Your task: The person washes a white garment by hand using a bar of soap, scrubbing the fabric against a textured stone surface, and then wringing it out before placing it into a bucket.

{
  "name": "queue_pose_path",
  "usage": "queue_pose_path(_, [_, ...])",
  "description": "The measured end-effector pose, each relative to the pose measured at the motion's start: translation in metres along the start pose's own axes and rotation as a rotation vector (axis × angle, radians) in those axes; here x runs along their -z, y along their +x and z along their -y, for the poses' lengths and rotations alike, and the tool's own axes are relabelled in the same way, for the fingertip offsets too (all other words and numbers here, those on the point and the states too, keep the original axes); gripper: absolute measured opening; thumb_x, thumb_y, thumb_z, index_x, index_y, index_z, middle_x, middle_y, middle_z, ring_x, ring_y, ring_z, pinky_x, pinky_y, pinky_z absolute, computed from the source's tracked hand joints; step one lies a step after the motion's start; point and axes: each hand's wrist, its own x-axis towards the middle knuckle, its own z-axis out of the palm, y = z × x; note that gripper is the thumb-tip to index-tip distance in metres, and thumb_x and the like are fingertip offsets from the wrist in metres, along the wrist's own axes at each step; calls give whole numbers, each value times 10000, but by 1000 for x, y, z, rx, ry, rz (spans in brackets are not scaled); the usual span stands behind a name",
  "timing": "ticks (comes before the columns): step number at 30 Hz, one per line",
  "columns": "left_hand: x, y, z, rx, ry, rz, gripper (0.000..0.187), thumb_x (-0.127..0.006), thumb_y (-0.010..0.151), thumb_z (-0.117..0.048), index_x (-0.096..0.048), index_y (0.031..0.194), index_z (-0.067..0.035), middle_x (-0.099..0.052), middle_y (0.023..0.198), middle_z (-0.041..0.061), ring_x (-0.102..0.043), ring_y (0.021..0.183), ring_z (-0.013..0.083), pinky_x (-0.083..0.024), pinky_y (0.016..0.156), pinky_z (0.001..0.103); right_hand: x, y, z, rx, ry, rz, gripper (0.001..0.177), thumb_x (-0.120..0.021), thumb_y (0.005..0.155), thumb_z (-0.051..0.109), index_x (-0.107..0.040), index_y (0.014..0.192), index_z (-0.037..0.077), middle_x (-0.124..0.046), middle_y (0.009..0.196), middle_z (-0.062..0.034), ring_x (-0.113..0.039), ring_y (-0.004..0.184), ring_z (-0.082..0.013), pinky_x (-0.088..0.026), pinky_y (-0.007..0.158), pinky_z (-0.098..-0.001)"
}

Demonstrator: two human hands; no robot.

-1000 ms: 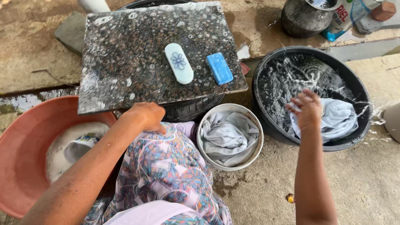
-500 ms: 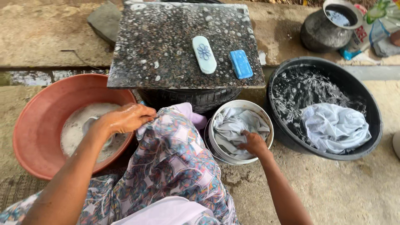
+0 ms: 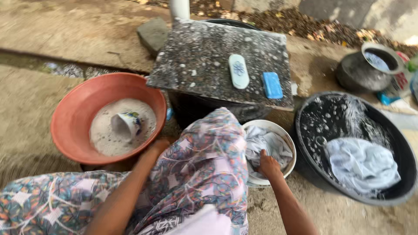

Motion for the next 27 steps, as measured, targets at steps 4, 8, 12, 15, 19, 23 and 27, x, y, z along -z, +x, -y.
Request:
queue_pose_path(4, [-76,-9,9,42,-268,263,197,-643,940,-177,-754,1068,-77,-768,1033,98,-698,962,208,-539,869,377,-9,10,-11,64,-56,-59,623,-785,814,246,-418,1282,60,-732,1054,-279,-713,1033,-452,-576,869,-526])
queue_pose_path(8, [-100,-5,5,14,-328,131,202,-641,933,-177,-759,1070,-85,-767,1040,108,-702,970,225,-541,876,391,-2,10,-10,95,-45,-58,800,-866,747,370,-374,1291,50,-712,1052,-312,-705,1020,-472,-574,875,-539])
queue_pose_path(12, [-72,6,26,172,-71,-73,209,-639,926,-176,-764,1072,-93,-766,1046,118,-706,979,243,-543,884,405,16,3,-2,170,-86,-65,841,-906,705,420,-397,1242,19,-713,1038,-336,-707,1022,-491,-575,887,-548])
queue_pose_path(15, [-62,14,38,256,18,-155,215,-638,921,-176,-767,1074,-100,-765,1051,126,-709,986,256,-545,890,416,23,-4,3,148,-66,-50,866,-913,697,419,-391,1270,32,-708,1044,-341,-697,1044,-499,-565,911,-546])
queue_pose_path(19, [-74,17,46,209,-8,-127,223,-636,913,-175,-772,1076,-108,-764,1057,136,-712,994,274,-547,897,430,25,-5,3,106,-75,-41,881,-921,671,432,-402,1267,45,-713,1051,-333,-701,1064,-491,-572,919,-538])
queue_pose_path(23, [-70,24,50,138,-30,-104,231,-635,906,-175,-777,1079,-116,-762,1064,146,-716,1003,292,-549,905,444,27,-6,-8,66,-64,-60,791,-879,706,462,-455,1284,129,-721,1038,-282,-686,1049,-480,-550,893,-553])
queue_pose_path(27, [-56,30,66,119,25,-99,240,-633,899,-175,-782,1081,-125,-761,1070,156,-720,1012,310,-552,912,458,43,-11,-26,159,-3,-250,639,-829,734,424,-618,1273,152,-742,1031,-201,-712,961,-430,-571,824,-525])
